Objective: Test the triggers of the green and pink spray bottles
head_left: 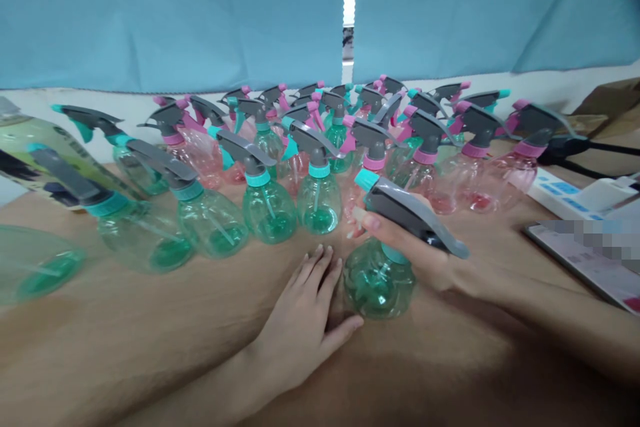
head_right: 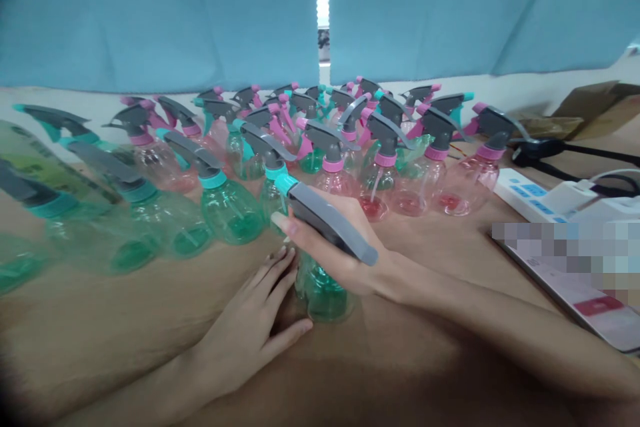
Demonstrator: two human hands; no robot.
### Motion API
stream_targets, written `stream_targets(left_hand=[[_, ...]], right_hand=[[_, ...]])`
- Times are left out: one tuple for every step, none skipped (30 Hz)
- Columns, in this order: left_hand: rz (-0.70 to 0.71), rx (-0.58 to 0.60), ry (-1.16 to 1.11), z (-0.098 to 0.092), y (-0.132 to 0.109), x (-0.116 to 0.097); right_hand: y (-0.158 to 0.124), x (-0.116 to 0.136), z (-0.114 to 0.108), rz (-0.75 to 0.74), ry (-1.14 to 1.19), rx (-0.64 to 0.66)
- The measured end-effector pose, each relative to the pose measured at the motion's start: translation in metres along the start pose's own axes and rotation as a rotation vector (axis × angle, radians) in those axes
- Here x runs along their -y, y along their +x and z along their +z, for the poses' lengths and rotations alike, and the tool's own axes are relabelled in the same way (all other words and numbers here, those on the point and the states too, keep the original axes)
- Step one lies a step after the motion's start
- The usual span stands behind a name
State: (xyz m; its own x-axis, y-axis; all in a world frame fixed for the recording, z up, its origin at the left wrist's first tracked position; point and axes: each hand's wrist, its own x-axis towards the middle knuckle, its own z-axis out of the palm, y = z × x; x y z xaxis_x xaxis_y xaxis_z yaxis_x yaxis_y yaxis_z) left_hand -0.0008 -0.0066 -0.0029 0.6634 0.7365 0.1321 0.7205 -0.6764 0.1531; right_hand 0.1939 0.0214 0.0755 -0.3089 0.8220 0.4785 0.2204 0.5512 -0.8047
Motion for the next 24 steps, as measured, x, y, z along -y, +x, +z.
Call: stream_targets(left_hand=[[0.000,0.001,0.001,0.0001,0.0001,-0.0001],[-0.004,0.005,0.002,0.0002,0.0001,-0.0001],[-0.005,0.010,0.003,0.0003,0.0001,-0.0002],[-0.007,0.014,0.003,0.0003,0.0001,-0.0002],[-0.009,0.017,0.003,0.0004,0.0000,-0.0003],[-0.011,0.017,0.000,0.0003,-0.0001,-0.0004],[-0.011,0.014,-0.004,0.0003,-0.0001,-0.0004],[-0.011,0.009,-0.011,0.0001,-0.0002,-0.0005],[-0.011,0.003,-0.017,-0.0001,-0.0002,-0.0006],[-0.013,0.001,-0.020,-0.0003,-0.0001,-0.0007],[-0.012,0.004,-0.019,-0.0006,0.0000,-0.0008],[-0.012,0.009,-0.015,-0.0007,0.0001,-0.0008],[-0.011,0.015,-0.010,-0.0008,0.0002,-0.0008],[-0.011,0.019,-0.007,-0.0007,0.0003,-0.0007],[-0.010,0.019,-0.008,-0.0005,0.0004,-0.0004],[-0.010,0.016,-0.011,-0.0003,0.0004,-0.0002],[-0.009,0.010,-0.015,0.0000,0.0003,0.0001],[-0.009,0.004,-0.020,0.0003,0.0003,0.0004],[-0.008,-0.002,-0.023,0.0004,0.0003,0.0005],[-0.008,-0.006,-0.024,0.0005,0.0002,0.0006],[-0.007,-0.008,-0.026,0.0003,0.0003,0.0005],[-0.006,-0.004,-0.026,0.0000,0.0004,0.0003],[-0.007,0.002,-0.025,-0.0003,0.0005,0.0000],[-0.007,0.010,-0.021,-0.0007,0.0006,-0.0003]], right_hand=[[0.0001,-0.0014,-0.0001,0.021,0.007,0.003],[0.0002,-0.0027,-0.0003,0.036,0.016,0.014],[0.0004,-0.0038,-0.0006,0.045,0.030,0.032],[0.0006,-0.0045,-0.0010,0.043,0.051,0.055],[0.0008,-0.0048,-0.0013,0.040,0.077,0.072],[0.0007,-0.0046,-0.0016,0.039,0.100,0.081],[0.0003,-0.0040,-0.0017,0.048,0.116,0.079],[-0.0002,-0.0032,-0.0017,0.062,0.123,0.071],[-0.0010,-0.0023,-0.0015,0.083,0.121,0.060],[-0.0018,-0.0016,-0.0011,0.107,0.111,0.056],[-0.0025,-0.0012,-0.0005,0.124,0.104,0.056],[-0.0031,-0.0012,0.0001,0.134,0.103,0.057],[-0.0034,-0.0016,0.0008,0.136,0.108,0.055],[-0.0035,-0.0021,0.0014,0.134,0.119,0.053],[-0.0033,-0.0026,0.0019,0.130,0.132,0.048],[-0.0030,-0.0029,0.0022,0.124,0.147,0.046],[-0.0026,-0.0029,0.0023,0.124,0.158,0.047],[-0.0022,-0.0027,0.0023,0.126,0.165,0.052],[-0.0018,-0.0024,0.0022,0.128,0.170,0.057],[-0.0015,-0.0021,0.0020,0.132,0.172,0.061],[-0.0014,-0.0021,0.0018,0.135,0.171,0.066],[-0.0014,-0.0023,0.0016,0.132,0.170,0.067],[-0.0015,-0.0028,0.0015,0.122,0.171,0.064],[-0.0018,-0.0035,0.0015,0.115,0.171,0.062]])
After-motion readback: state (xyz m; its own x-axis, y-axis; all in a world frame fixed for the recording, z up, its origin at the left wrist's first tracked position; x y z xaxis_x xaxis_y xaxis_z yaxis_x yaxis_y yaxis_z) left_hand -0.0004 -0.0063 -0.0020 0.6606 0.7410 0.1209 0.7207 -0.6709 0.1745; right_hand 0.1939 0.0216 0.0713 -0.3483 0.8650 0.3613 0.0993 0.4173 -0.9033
